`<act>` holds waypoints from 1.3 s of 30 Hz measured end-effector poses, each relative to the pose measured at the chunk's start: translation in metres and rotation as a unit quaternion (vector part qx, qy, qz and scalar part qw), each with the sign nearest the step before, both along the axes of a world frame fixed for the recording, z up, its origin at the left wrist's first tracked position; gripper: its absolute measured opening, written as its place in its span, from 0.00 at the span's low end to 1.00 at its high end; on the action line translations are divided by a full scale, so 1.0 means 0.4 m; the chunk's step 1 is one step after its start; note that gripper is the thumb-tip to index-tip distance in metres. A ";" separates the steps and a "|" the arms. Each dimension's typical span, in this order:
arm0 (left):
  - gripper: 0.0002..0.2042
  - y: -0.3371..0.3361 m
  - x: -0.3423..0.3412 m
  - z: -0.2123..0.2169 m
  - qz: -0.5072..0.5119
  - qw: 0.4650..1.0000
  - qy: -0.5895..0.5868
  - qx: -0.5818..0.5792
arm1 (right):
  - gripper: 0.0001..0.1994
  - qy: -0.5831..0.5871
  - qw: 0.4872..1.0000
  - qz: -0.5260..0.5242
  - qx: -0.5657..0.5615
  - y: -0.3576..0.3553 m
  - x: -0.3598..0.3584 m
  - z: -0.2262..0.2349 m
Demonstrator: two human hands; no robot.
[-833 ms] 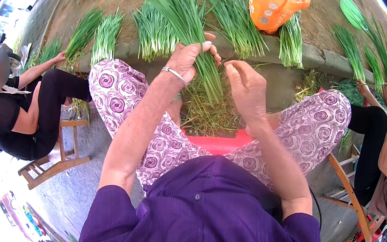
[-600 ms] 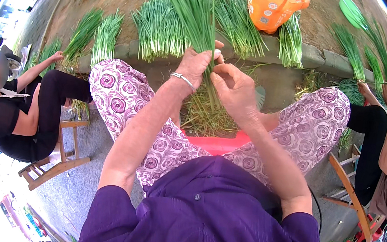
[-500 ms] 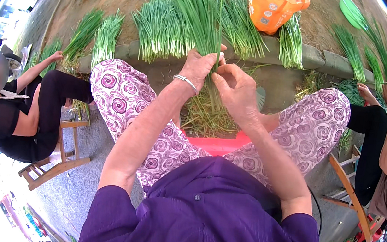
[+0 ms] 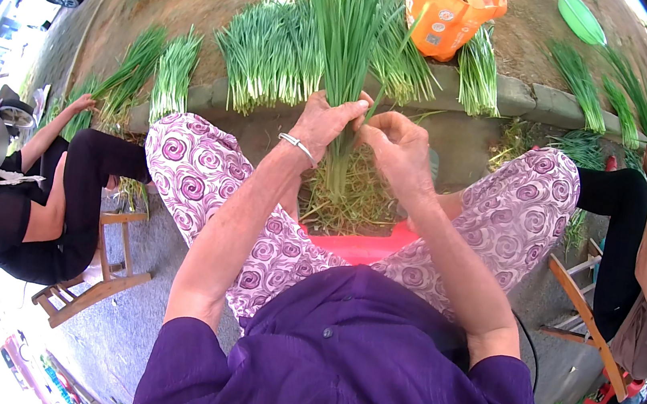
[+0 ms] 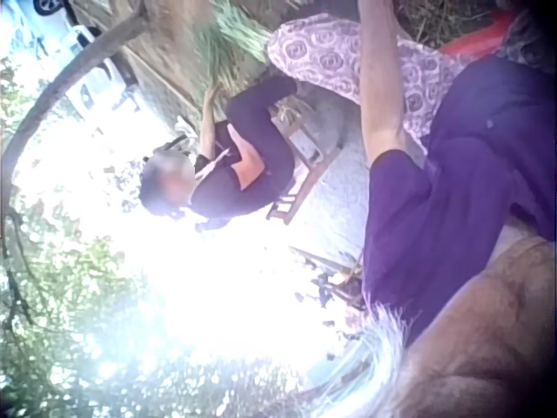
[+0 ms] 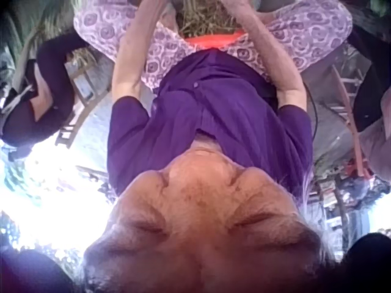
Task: The person sits on a stool and bundles green onions by hand, gathering stalks and securing them by wrapping one stalk around the group.
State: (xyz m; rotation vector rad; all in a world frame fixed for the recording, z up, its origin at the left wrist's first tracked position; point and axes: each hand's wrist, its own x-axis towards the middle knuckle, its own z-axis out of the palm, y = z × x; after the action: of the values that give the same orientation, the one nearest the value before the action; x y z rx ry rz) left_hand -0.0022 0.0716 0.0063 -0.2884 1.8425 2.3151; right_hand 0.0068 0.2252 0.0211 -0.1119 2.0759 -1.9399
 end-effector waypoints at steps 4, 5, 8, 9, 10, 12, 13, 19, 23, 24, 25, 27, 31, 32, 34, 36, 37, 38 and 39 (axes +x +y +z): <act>0.09 0.003 0.011 0.017 -0.036 0.998 -0.032 0.050 | 0.07 -0.058 0.998 -0.017 -0.017 0.023 -0.029 0.020; 0.09 -0.001 0.012 0.011 -0.039 0.997 -0.047 0.049 | 0.07 -0.009 0.999 -0.032 0.016 0.025 -0.032 0.020; 0.09 -0.005 0.006 0.011 -0.055 0.996 -0.058 0.046 | 0.07 0.089 0.992 -0.093 0.002 0.044 -0.060 0.018; 0.10 -0.007 0.008 0.012 -0.059 0.996 -0.049 0.049 | 0.06 0.156 0.981 -0.105 0.046 0.053 -0.077 0.033; 0.10 -0.009 0.008 0.014 -0.063 0.995 -0.058 0.055 | 0.06 0.224 0.962 -0.097 0.119 0.071 -0.092 0.064; 0.11 -0.014 0.008 0.019 -0.071 0.992 -0.076 0.067 | 0.06 0.372 0.911 -0.061 0.169 0.096 -0.137 0.104; 0.12 -0.013 0.010 0.024 -0.076 0.993 -0.067 0.067 | 0.08 0.415 0.889 -0.010 0.195 0.113 -0.160 0.119; 0.12 -0.016 0.013 0.040 -0.098 0.991 -0.046 0.076 | 0.11 0.541 0.791 0.134 0.254 0.141 -0.241 0.140; 0.12 -0.023 0.016 0.038 -0.118 0.989 -0.062 0.069 | 0.10 0.537 0.792 0.109 0.269 0.152 -0.270 0.093; 0.12 -0.026 0.018 0.040 -0.124 0.987 -0.064 0.076 | 0.10 0.531 0.798 0.112 0.262 0.152 -0.271 0.087; 0.12 -0.027 0.018 0.043 -0.130 0.986 -0.066 0.084 | 0.10 0.526 0.803 0.114 0.255 0.148 -0.271 0.082; 0.11 -0.028 0.015 0.053 -0.129 0.988 -0.058 0.064 | 0.08 0.525 0.806 0.108 0.253 0.147 -0.274 0.069; 0.11 -0.041 0.011 0.070 -0.120 0.991 -0.033 0.042 | 0.07 0.524 0.799 0.108 0.272 0.158 -0.291 0.043; 0.12 -0.046 0.010 0.081 -0.108 0.993 -0.035 0.033 | 0.07 0.531 0.795 0.110 0.271 0.157 -0.294 0.044; 0.11 -0.056 0.008 0.098 -0.091 0.994 -0.045 0.041 | 0.07 0.546 0.785 0.111 0.271 0.160 -0.299 0.043; 0.10 -0.069 0.008 0.101 -0.100 0.992 -0.039 0.065 | 0.08 0.531 0.793 0.114 0.277 0.160 -0.297 0.034; 0.09 -0.072 0.007 0.101 -0.098 0.992 -0.033 0.069 | 0.08 0.529 0.795 0.113 0.276 0.160 -0.296 0.030; 0.08 -0.073 0.007 0.099 -0.096 0.992 -0.026 0.073 | 0.08 0.527 0.796 0.112 0.276 0.161 -0.294 0.026; 0.08 -0.075 0.008 0.097 -0.094 0.993 -0.018 0.076 | 0.08 0.526 0.796 0.113 0.278 0.161 -0.292 0.027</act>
State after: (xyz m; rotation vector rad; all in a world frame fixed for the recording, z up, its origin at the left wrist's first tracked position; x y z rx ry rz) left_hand 0.0010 0.0415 0.0449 -0.1305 1.5919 2.2877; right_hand -0.1099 0.2897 0.0317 -1.5124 2.9634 -1.0600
